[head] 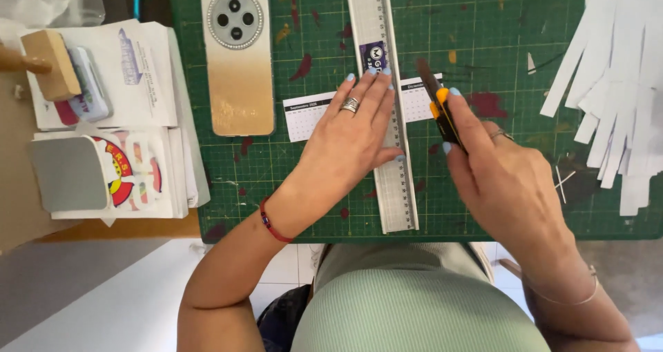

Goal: The person uses a metal ruler and a utility knife to cut small rectangular pieces of paper on a green cutting mat. They align the ruler, make precise cuts, and then move the cut pieces aside.

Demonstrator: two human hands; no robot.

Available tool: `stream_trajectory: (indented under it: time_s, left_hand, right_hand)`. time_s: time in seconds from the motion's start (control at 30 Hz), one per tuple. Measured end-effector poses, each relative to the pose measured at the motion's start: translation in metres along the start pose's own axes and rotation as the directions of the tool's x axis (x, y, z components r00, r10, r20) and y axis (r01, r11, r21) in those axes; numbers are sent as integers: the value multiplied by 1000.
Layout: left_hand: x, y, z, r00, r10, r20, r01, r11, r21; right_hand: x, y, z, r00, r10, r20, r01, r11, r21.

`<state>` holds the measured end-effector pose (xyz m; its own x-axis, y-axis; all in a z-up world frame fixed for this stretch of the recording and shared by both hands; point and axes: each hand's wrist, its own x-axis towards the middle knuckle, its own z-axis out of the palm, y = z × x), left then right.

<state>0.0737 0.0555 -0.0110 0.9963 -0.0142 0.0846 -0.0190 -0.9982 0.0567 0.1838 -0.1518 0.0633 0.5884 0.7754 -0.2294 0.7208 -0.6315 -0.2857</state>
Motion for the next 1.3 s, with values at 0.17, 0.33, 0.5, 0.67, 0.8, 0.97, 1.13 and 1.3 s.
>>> stream_trajectory:
  time_s: [0.17,0.33,0.5,0.67,0.8,0.97,1.13,1.3]
  left_hand:
    - [1,-1,-4,1000,10,2,-10,1000,11]
    - [1,-2,-2,1000,7,23,-8,1000,25]
    - [0,-2,4,1000,6,-11,-7,998,-68]
    - [0,-2,7,1000,1,-20,-3,994,-113]
    - [-1,-2,8,999,-4,-37,1,998,-70]
    - [0,-1,10,1000,-8,-9,6,992,-125]
    - [3,-1,4,1000,5,9,-5,999,-35]
    - [10,1,2,1000,0,31,-1,1000,24]
  right_hand:
    - [5,-7,6,999,49,8,-48,991,-126]
    - [10,-6,13,997,-76,-33,73,994,-86]
    - [12,-12,18,995,-102,-13,100,989,-106]
    - [8,-12,33,994,-95,-57,82,976,-202]
    - [6,-14,37,984,-140,-107,102,947,-304]
    - [1,-15,43,974,-171,-148,97,906,-413]
    - [-8,-20,41,981,-151,-125,101,935,-341]
    - [-7,-17,43,980,-154,-126,101,931,-351]
